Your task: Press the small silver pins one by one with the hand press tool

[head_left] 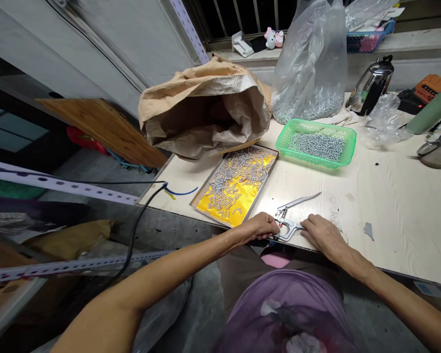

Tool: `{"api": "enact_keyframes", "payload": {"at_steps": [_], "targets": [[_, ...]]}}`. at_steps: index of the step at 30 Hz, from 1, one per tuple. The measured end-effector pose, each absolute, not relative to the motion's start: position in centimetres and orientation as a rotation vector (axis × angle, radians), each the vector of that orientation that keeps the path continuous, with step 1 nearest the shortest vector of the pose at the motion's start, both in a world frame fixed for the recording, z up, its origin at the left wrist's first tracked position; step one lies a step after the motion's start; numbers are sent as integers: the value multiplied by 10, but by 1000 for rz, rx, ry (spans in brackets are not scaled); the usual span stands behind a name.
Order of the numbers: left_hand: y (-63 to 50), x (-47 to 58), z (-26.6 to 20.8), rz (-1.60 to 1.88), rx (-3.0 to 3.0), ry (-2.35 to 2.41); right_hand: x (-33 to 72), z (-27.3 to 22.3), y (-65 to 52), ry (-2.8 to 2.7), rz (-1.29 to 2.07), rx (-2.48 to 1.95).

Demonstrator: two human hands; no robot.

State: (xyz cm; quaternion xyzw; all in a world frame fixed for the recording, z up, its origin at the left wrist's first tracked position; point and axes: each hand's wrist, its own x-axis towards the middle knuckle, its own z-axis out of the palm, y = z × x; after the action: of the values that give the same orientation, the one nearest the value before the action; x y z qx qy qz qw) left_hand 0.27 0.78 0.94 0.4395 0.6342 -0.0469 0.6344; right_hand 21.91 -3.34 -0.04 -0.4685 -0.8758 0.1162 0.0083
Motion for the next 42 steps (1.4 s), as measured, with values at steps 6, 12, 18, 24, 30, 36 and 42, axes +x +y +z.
{"api": "enact_keyframes", "payload": {"at_steps": [6,12,18,24,30,36,42], "targets": [[4,5,17,-119,1017,1467,236,-5,-2,-2794,216,-1443],[1,6,17,-84,998,1492,236,-6,12,-2851,290,-1438],[2,7,15,-86,996,1499,232,5,7,-2830,265,-1442],[0,1,16,-141,1234,1508,231,10,2,-2802,243,-1416],[-10,17,23,26,2187,1479,229,10,-5,-2743,294,-1384],[7,48,4,48,2611,1041,235,9,-13,-2710,317,-1426],[19,58,4,-110,2690,945,244,12,-22,-2700,250,-1546]]}}
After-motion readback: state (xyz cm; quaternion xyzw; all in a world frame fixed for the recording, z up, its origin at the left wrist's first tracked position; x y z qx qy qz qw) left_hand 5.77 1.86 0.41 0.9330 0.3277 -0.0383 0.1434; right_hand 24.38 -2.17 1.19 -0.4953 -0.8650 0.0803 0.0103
